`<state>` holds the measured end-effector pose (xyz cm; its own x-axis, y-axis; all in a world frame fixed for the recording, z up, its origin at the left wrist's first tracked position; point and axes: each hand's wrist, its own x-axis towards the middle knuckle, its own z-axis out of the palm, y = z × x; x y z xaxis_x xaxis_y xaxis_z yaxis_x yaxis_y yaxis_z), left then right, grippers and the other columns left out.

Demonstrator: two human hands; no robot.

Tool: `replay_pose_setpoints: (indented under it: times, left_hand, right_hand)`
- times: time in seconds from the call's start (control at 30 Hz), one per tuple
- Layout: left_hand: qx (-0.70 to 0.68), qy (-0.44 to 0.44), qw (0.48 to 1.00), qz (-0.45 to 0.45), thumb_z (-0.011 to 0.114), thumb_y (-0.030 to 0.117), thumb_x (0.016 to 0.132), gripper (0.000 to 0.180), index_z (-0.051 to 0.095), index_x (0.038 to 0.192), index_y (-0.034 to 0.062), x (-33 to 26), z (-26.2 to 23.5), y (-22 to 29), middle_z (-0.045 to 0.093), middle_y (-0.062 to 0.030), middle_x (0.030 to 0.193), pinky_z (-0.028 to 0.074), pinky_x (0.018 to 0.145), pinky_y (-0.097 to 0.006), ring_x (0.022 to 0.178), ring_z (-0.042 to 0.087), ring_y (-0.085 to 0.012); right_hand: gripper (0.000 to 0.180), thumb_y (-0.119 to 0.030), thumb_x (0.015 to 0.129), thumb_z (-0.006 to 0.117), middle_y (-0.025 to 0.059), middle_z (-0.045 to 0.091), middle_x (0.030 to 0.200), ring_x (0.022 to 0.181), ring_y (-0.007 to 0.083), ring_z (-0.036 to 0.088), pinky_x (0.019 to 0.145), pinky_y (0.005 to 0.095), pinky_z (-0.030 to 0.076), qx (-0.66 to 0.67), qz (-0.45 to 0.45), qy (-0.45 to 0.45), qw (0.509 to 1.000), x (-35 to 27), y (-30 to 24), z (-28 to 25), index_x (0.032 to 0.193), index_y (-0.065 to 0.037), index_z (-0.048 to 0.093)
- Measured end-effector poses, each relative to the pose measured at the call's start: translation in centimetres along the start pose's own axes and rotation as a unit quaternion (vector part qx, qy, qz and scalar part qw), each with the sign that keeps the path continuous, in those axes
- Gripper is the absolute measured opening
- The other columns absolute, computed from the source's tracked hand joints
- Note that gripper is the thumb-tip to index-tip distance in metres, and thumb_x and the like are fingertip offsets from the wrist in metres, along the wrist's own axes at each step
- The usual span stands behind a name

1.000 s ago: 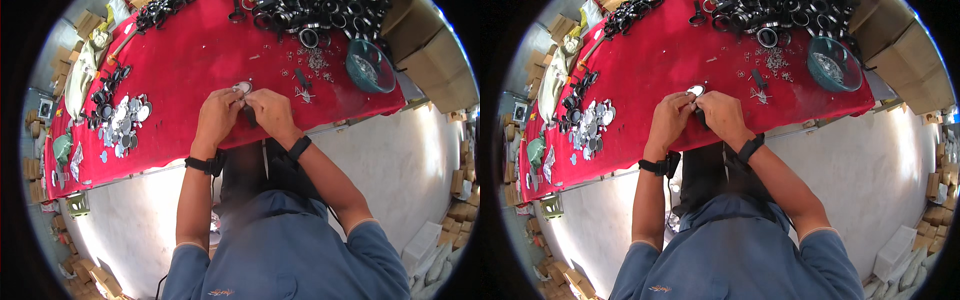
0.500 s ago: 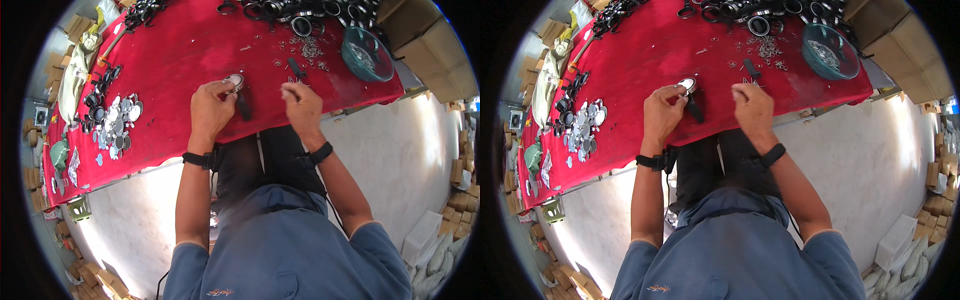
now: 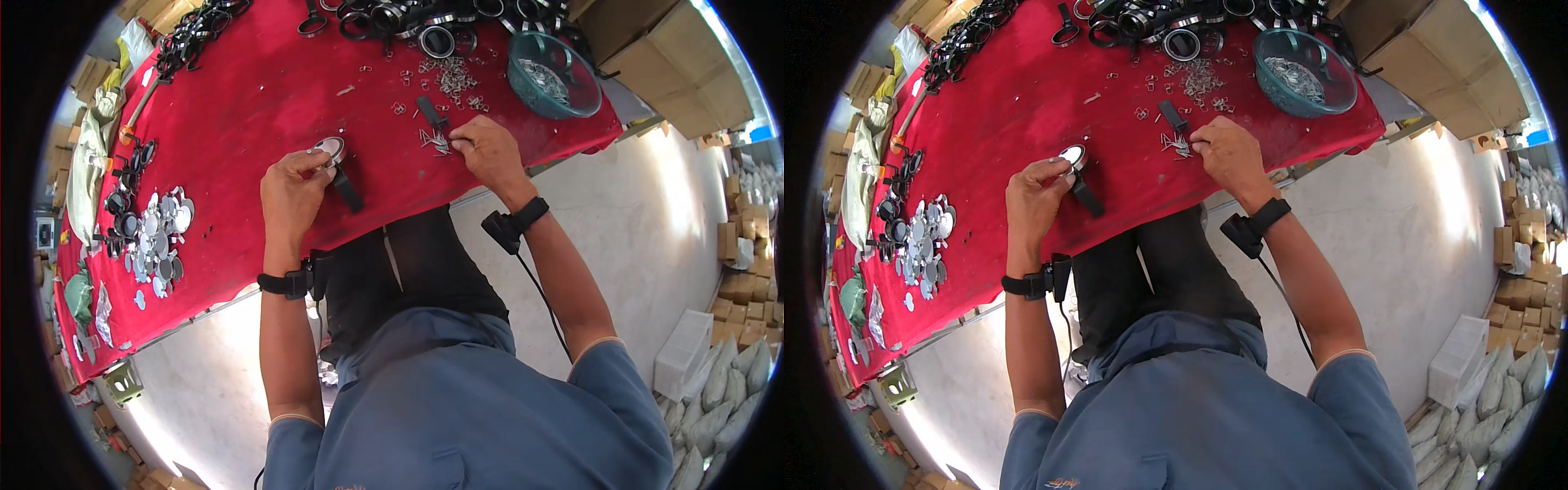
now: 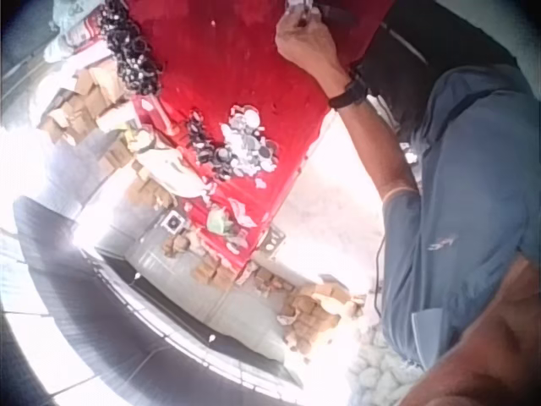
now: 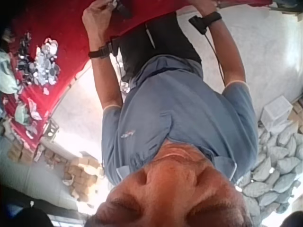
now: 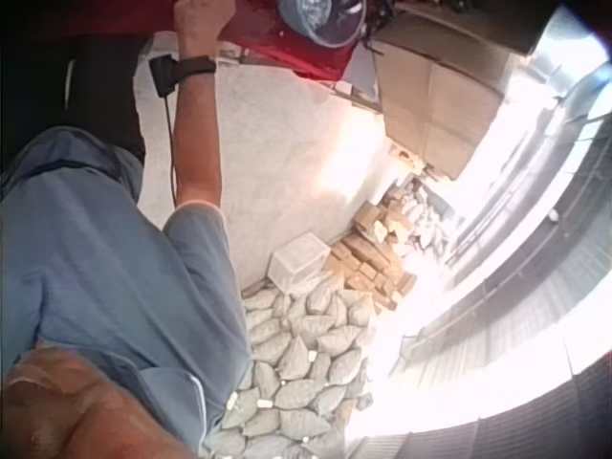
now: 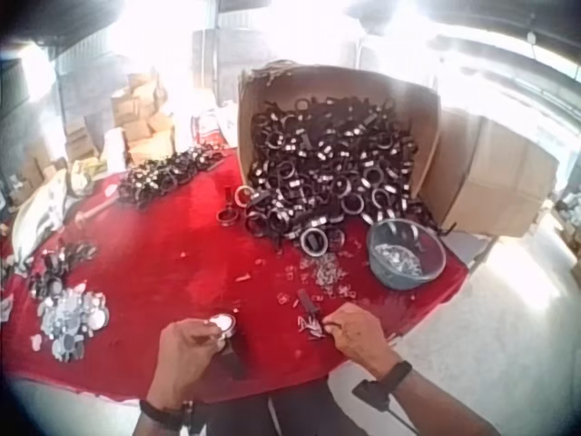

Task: The recorder is assembling small metal rings and pins into black plastic circular housings at a factory workstation.

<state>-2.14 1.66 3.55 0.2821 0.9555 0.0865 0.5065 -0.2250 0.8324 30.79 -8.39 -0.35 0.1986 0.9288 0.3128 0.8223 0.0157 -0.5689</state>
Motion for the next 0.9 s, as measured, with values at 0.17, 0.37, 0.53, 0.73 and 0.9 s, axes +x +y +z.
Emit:
replay_pose_setpoints:
  times: [0.17, 0.37, 0.53, 0.73, 0.9]
  left_hand:
    - [-0.01, 0.038, 0.999, -0.035, 0.084, 0.002, 0.085, 0.027, 0.085, 0.112, -0.001, -0.5, 0.9, 0.4, 0.082, -0.0155, 0.119, 0.058, 0.096, -0.033, 0.105, 0.077, -0.0219]
    - [0.012, 0.067, 0.997, -0.019, 0.084, 0.002, 0.085, 0.027, 0.085, 0.112, -0.0005, -0.7, 1.3, 1.1, 0.082, -0.0137, 0.117, 0.058, 0.095, -0.032, 0.104, 0.077, -0.02]
    - [-0.046, 0.042, 0.998, -0.006, 0.082, -0.002, 0.087, 0.025, 0.085, 0.111, -0.0015, -0.5, 0.6, -1.2, 0.08, -0.0149, 0.119, 0.058, 0.097, -0.032, 0.107, 0.076, -0.021]
    - [-0.035, 0.056, 0.998, 0.006, 0.082, -0.003, 0.086, 0.024, 0.085, 0.111, -0.0019, -0.8, 1.6, -0.4, 0.08, -0.0161, 0.119, 0.057, 0.099, -0.032, 0.109, 0.076, -0.0225]
    - [0.024, 0.069, 0.997, 0.017, 0.083, 0.0, 0.084, 0.026, 0.085, 0.111, -0.0006, -0.9, 1.5, 0.4, 0.081, -0.0172, 0.119, 0.058, 0.101, -0.034, 0.112, 0.077, -0.025]
  right_hand:
    - [0.008, -0.014, 0.097, 0.073, 0.013, 0.067, 0.098, 0.093, 0.0376, 0.069, 0.079, 0.0501, 0.055, -0.089, -0.027, -0.03, 0.995, 0.1, -0.6, 0.2, 0.102, -0.007, 0.071]
    - [0.012, -0.008, 0.101, 0.068, 0.0183, 0.068, 0.099, 0.093, 0.0406, 0.069, 0.081, 0.0499, 0.055, -0.06, -0.079, 0.018, 0.995, -0.5, 1.6, 0.2, 0.112, -0.004, 0.066]
    - [0.017, -0.004, 0.105, 0.063, 0.0116, 0.072, 0.099, 0.086, 0.024, 0.072, 0.079, 0.0382, 0.058, 0.211, 0.136, -0.073, 0.965, -0.6, -3.1, -0.2, 0.121, 0.0, 0.066]
    - [0.016, -0.008, 0.108, 0.065, 0.0038, 0.071, 0.101, 0.084, 0.0097, 0.067, 0.073, 0.0264, 0.057, 0.502, 0.244, -0.133, 0.819, -0.2, -8.7, 3.7, 0.121, 0.001, 0.067]
    - [0.019, -0.013, 0.108, 0.07, 0.0069, 0.073, 0.102, 0.086, 0.0124, 0.071, 0.069, 0.0259, 0.057, 0.588, 0.303, -0.075, 0.746, 1.0, -11.4, 7.7, 0.12, 0.002, 0.068]
